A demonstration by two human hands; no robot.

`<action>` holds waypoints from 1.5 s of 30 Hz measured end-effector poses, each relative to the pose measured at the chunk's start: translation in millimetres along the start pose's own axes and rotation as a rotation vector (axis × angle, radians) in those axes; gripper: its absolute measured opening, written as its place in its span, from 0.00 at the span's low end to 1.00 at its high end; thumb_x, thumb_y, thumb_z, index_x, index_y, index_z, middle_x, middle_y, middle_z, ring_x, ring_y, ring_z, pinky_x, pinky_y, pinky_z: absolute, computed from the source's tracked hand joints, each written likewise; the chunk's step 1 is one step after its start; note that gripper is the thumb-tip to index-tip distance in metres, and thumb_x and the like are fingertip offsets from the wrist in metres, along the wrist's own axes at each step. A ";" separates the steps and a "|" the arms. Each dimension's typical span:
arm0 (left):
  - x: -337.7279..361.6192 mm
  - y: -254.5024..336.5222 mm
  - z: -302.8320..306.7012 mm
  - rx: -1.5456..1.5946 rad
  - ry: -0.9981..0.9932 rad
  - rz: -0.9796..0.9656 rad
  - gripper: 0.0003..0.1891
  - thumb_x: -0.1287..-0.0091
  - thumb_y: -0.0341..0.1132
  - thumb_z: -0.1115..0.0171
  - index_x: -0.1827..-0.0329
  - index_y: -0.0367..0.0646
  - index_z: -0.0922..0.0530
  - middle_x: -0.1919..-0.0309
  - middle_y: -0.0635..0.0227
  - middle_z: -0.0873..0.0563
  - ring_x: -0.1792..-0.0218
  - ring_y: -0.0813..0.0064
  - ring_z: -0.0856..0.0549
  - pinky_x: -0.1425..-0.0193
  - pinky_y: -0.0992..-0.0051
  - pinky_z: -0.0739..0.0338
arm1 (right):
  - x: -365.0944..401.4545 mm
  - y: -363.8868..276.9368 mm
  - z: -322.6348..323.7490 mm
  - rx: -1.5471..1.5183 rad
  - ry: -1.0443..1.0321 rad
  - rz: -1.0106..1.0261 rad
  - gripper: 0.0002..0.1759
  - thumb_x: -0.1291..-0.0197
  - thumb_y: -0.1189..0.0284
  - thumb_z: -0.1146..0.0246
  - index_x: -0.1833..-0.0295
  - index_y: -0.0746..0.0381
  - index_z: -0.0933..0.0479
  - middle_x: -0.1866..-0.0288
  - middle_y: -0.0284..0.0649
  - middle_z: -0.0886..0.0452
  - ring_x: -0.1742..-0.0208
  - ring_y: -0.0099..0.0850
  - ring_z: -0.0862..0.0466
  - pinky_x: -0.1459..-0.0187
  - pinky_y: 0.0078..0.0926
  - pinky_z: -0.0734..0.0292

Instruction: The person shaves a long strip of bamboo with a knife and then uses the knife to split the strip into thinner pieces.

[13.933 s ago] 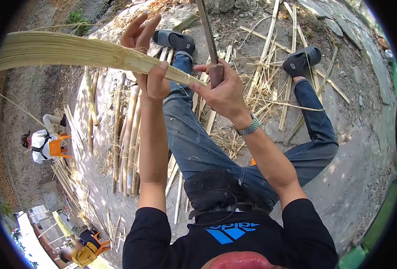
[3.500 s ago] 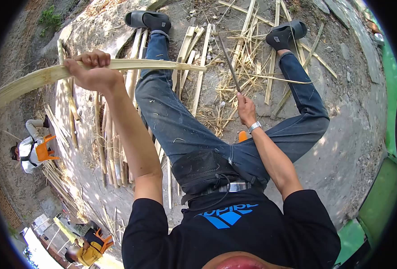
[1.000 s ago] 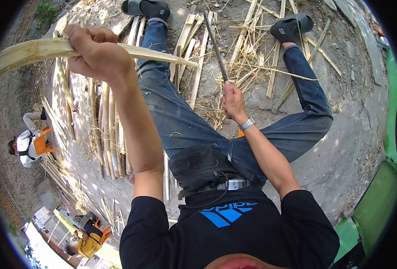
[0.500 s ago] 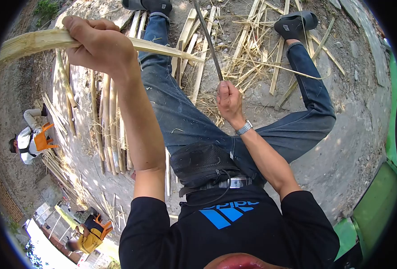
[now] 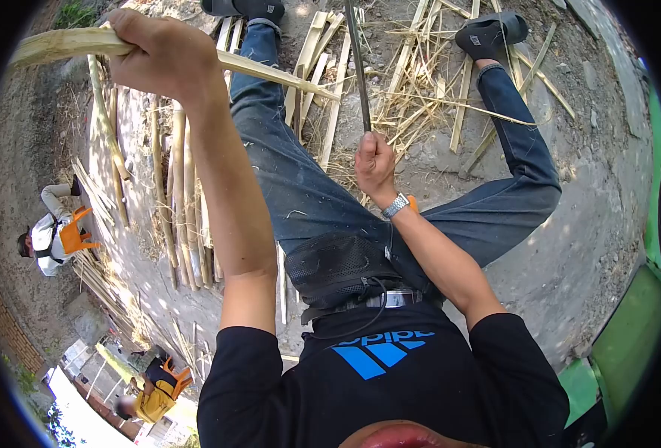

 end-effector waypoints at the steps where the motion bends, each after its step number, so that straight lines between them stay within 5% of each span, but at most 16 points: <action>1: 0.0 0.9 -4.8 0.011 -0.003 -0.004 0.25 0.21 0.42 0.55 0.83 0.46 0.37 0.90 0.71 0.34 0.88 0.78 0.34 0.80 0.74 0.37 | 10.7 19.5 -5.2 -0.001 0.010 0.007 0.32 0.23 0.50 0.50 0.69 0.68 0.25 0.80 0.50 0.25 0.78 0.41 0.23 0.71 0.43 0.30; 3: -0.9 5.6 -13.2 -0.022 0.047 -0.028 0.24 0.23 0.41 0.53 0.82 0.45 0.38 0.89 0.72 0.34 0.87 0.79 0.36 0.80 0.73 0.39 | 23.3 57.6 -22.5 0.309 -0.060 -0.012 0.32 0.23 0.50 0.50 0.72 0.67 0.27 0.82 0.48 0.29 0.80 0.38 0.25 0.73 0.42 0.32; 7: -5.9 -2.8 -15.3 -0.009 0.053 -0.031 0.24 0.24 0.41 0.52 0.83 0.46 0.39 0.88 0.73 0.34 0.86 0.79 0.37 0.80 0.69 0.43 | 2.7 31.2 -14.1 0.255 -0.106 -0.132 0.32 0.23 0.50 0.49 0.72 0.67 0.28 0.84 0.46 0.31 0.81 0.41 0.26 0.73 0.42 0.32; 10: -2.5 -5.9 -13.3 -0.004 0.081 0.004 0.26 0.22 0.42 0.51 0.83 0.47 0.40 0.89 0.74 0.35 0.86 0.80 0.38 0.80 0.70 0.43 | -5.7 -27.3 -5.8 0.065 -0.017 0.006 0.32 0.24 0.49 0.49 0.70 0.68 0.28 0.83 0.50 0.27 0.79 0.50 0.24 0.72 0.45 0.31; 15: -4.5 -0.2 -22.6 -0.011 0.085 -0.028 0.25 0.22 0.42 0.50 0.83 0.46 0.39 0.87 0.74 0.34 0.86 0.80 0.37 0.80 0.71 0.43 | 18.7 38.3 -13.0 0.190 -0.012 0.075 0.32 0.24 0.49 0.49 0.69 0.68 0.24 0.84 0.50 0.26 0.80 0.48 0.21 0.71 0.47 0.29; 17: -0.3 11.8 -19.8 0.091 0.067 0.067 0.24 0.23 0.41 0.50 0.82 0.47 0.40 0.87 0.75 0.36 0.86 0.80 0.38 0.82 0.71 0.42 | 19.0 78.0 -3.3 0.213 -0.093 -0.502 0.34 0.24 0.48 0.49 0.72 0.68 0.24 0.83 0.51 0.24 0.77 0.49 0.19 0.69 0.48 0.27; 19: -4.1 2.3 -16.4 0.039 0.073 0.004 0.24 0.24 0.41 0.50 0.81 0.47 0.42 0.87 0.75 0.37 0.86 0.80 0.38 0.82 0.71 0.43 | -0.9 68.6 4.7 0.297 -0.088 -0.481 0.36 0.24 0.47 0.49 0.76 0.68 0.26 0.83 0.49 0.25 0.78 0.47 0.21 0.71 0.47 0.29; 21: -10.2 -8.2 -11.5 0.037 0.073 -0.044 0.24 0.24 0.41 0.51 0.82 0.47 0.43 0.87 0.75 0.37 0.86 0.79 0.39 0.83 0.70 0.44 | -8.6 43.2 11.0 0.156 0.009 -0.139 0.36 0.24 0.47 0.49 0.76 0.68 0.28 0.83 0.48 0.26 0.80 0.45 0.25 0.71 0.46 0.30; 24: -7.2 -0.5 -13.6 -0.004 0.100 -0.032 0.24 0.23 0.42 0.51 0.82 0.47 0.43 0.87 0.74 0.37 0.86 0.78 0.38 0.80 0.68 0.43 | -9.3 -31.7 11.9 0.004 0.049 0.009 0.35 0.24 0.48 0.50 0.76 0.68 0.29 0.83 0.48 0.29 0.80 0.46 0.28 0.70 0.44 0.31; 28: -10.2 -0.9 -12.4 0.010 0.095 -0.026 0.24 0.23 0.41 0.52 0.81 0.47 0.42 0.87 0.75 0.39 0.85 0.78 0.39 0.79 0.66 0.43 | 18.0 51.8 -13.4 0.291 -0.137 -0.109 0.34 0.24 0.49 0.50 0.71 0.70 0.25 0.77 0.59 0.23 0.73 0.55 0.22 0.65 0.49 0.28; 31: -14.1 -2.2 -16.8 -0.001 0.067 -0.042 0.24 0.23 0.41 0.53 0.82 0.47 0.43 0.87 0.74 0.38 0.85 0.77 0.39 0.79 0.67 0.44 | 17.0 42.4 -2.6 0.340 -0.160 -0.260 0.34 0.24 0.49 0.50 0.68 0.70 0.23 0.74 0.61 0.21 0.70 0.57 0.20 0.62 0.52 0.28; 36: -5.0 0.6 -14.7 -0.002 0.105 -0.016 0.24 0.24 0.40 0.51 0.82 0.47 0.42 0.88 0.73 0.36 0.85 0.78 0.39 0.79 0.67 0.43 | 3.3 -25.9 9.6 -0.003 0.025 0.004 0.29 0.24 0.54 0.45 0.73 0.68 0.30 0.81 0.52 0.27 0.78 0.49 0.23 0.74 0.42 0.33; 39: -5.3 4.9 -18.3 0.028 0.112 0.022 0.24 0.24 0.41 0.50 0.82 0.46 0.42 0.88 0.74 0.36 0.85 0.78 0.39 0.79 0.67 0.43 | 18.9 7.4 5.7 0.192 -0.033 0.036 0.31 0.24 0.51 0.46 0.72 0.68 0.27 0.80 0.53 0.24 0.76 0.50 0.21 0.71 0.44 0.30; 40: -6.5 2.0 -18.2 0.040 0.095 0.038 0.25 0.22 0.42 0.51 0.82 0.44 0.40 0.88 0.73 0.36 0.85 0.79 0.38 0.79 0.68 0.42 | 19.6 61.8 -1.2 0.371 -0.134 -0.088 0.34 0.25 0.47 0.49 0.70 0.69 0.25 0.78 0.54 0.22 0.74 0.52 0.20 0.66 0.46 0.27; 42: -7.0 0.7 -17.0 0.004 0.062 -0.006 0.27 0.20 0.43 0.52 0.82 0.43 0.39 0.89 0.73 0.36 0.87 0.79 0.37 0.80 0.68 0.39 | 15.0 70.8 4.3 0.340 -0.167 -0.177 0.35 0.25 0.45 0.50 0.69 0.69 0.24 0.78 0.54 0.22 0.73 0.52 0.19 0.64 0.47 0.26; 45: -5.6 0.7 -18.9 0.032 0.062 0.037 0.27 0.20 0.43 0.51 0.83 0.43 0.39 0.89 0.73 0.36 0.87 0.78 0.37 0.80 0.69 0.39 | 11.0 30.3 3.8 0.239 -0.172 -0.227 0.35 0.25 0.46 0.49 0.70 0.69 0.25 0.80 0.51 0.25 0.76 0.49 0.22 0.67 0.45 0.28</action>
Point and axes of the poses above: each hand's wrist, its own x-axis away from the middle knuckle, its own z-axis out of the back of the hand, y = z × x, the point moved 3 cm from there along -x, towards the middle knuckle
